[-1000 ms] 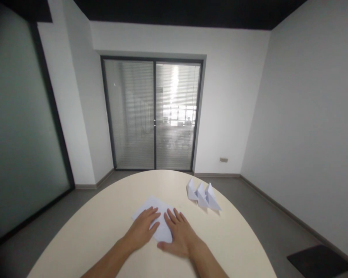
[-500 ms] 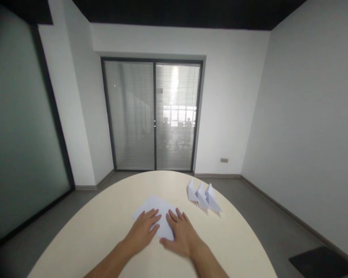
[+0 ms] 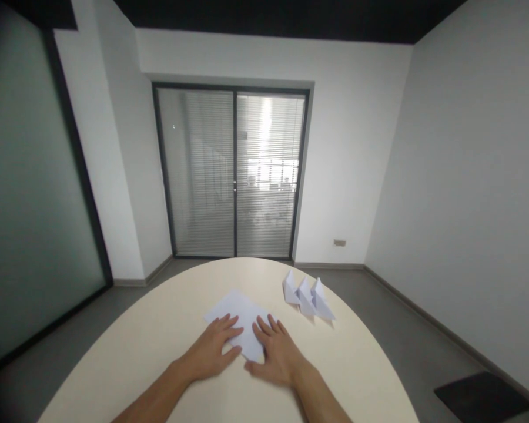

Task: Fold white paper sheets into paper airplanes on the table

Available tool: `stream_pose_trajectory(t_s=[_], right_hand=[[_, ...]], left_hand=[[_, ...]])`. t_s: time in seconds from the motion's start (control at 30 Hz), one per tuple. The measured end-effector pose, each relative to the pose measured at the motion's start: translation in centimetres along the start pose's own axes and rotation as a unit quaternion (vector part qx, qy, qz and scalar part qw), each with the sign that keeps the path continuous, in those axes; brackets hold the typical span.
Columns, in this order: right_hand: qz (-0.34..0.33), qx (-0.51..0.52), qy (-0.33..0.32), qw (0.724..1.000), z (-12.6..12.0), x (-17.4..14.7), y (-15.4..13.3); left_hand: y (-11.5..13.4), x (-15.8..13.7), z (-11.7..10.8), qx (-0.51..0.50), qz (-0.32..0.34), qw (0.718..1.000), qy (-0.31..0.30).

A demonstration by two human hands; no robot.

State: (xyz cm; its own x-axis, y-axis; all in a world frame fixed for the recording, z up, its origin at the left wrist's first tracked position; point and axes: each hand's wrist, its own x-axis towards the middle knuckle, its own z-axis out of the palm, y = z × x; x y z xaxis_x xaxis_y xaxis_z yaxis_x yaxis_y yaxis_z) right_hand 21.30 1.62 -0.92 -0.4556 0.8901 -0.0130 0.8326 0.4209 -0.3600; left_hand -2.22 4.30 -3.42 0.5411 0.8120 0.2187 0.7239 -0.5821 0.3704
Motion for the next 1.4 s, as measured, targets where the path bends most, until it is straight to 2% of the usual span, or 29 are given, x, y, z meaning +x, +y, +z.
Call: stream_pose_trajectory(t_s=[0.1, 0.27, 0.6, 0.73, 0.9, 1.07, 1.4], right_hand=[[-0.001, 0.005, 0.013, 1.0, -0.2, 0.0, 0.0], [0.008, 0.017, 0.026, 0.999, -0.3, 0.1, 0.1], [-0.012, 0.05, 0.014, 0.999, -1.4, -0.5, 0.9], [-0.021, 0.075, 0.057, 0.995, -1.0, -0.4, 1.9], [0.005, 0.071, 0.117, 0.991, -0.2, 0.1, 3.1], [-0.003, 0.079, 0.144, 0.986, -0.1, 0.4, 3.7], [0.004, 0.061, 0.173, 0.983, -0.4, 1.0, 3.5]], left_hand=[[-0.1, -0.3, -0.2, -0.005, 0.007, 1.0, -0.011], [-0.4, -0.1, 0.1, -0.018, 0.016, 1.0, 0.013], [-1.1, 0.2, -0.4, -0.076, 0.023, 0.997, 0.022], [-1.2, 0.5, -0.2, -0.082, 0.023, 0.996, 0.039], [-1.4, 1.0, 0.3, -0.079, 0.02, 0.995, 0.052], [-1.4, 1.1, 0.7, -0.08, 0.019, 0.995, 0.059], [-1.2, 1.0, 0.1, -0.087, -0.005, 0.995, 0.055]])
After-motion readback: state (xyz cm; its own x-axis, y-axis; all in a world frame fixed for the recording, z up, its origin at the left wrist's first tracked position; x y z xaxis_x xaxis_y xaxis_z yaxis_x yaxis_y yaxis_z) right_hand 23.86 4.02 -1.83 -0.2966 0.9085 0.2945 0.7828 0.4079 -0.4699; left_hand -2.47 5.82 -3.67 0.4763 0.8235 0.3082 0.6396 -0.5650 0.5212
